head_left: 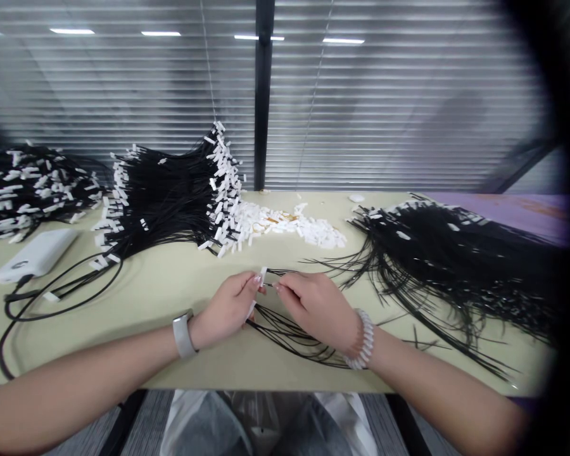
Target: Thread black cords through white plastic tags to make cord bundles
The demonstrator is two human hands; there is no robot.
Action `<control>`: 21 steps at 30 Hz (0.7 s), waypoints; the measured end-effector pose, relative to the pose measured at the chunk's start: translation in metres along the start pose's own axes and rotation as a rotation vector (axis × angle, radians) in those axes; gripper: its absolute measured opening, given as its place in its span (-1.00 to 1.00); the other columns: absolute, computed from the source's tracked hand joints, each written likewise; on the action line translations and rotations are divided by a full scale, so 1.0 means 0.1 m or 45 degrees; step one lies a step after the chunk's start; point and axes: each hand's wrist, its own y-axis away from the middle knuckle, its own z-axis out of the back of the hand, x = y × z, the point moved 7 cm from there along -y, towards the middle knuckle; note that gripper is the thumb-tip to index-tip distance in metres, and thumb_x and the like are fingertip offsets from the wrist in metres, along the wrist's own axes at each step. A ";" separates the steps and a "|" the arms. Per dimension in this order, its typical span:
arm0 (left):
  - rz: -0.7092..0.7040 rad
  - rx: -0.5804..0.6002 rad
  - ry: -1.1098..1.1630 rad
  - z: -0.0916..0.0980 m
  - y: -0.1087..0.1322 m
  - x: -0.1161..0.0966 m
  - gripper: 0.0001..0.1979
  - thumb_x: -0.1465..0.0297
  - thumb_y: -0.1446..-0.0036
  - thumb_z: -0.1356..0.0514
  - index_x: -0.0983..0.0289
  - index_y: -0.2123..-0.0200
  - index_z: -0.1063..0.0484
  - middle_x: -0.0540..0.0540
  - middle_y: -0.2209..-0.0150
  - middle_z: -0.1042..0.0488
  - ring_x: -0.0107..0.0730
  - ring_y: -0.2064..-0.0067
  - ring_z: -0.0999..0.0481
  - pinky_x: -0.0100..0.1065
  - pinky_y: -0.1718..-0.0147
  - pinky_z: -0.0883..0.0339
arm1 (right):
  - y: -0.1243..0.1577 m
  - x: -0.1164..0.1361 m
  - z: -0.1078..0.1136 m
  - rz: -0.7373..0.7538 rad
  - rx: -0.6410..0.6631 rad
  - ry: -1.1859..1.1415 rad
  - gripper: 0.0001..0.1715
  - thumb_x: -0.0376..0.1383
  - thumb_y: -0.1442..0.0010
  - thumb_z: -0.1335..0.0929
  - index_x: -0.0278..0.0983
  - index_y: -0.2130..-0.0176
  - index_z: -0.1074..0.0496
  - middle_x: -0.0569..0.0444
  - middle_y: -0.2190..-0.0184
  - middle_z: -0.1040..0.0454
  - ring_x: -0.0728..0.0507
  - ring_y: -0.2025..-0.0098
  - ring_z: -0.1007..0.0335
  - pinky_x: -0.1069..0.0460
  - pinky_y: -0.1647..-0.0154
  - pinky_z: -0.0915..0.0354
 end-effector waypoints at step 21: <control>-0.032 0.053 -0.074 -0.03 -0.01 0.01 -0.63 0.13 -0.21 0.13 0.28 0.39 -0.26 -0.07 0.62 -0.15 -0.55 0.64 -0.21 -0.49 0.67 -0.23 | 0.01 -0.03 -0.04 -0.024 0.011 0.018 -0.71 -0.26 -0.24 -0.14 -0.28 0.43 -0.31 0.12 0.54 -0.38 0.02 0.49 -0.22 0.09 0.41 -0.01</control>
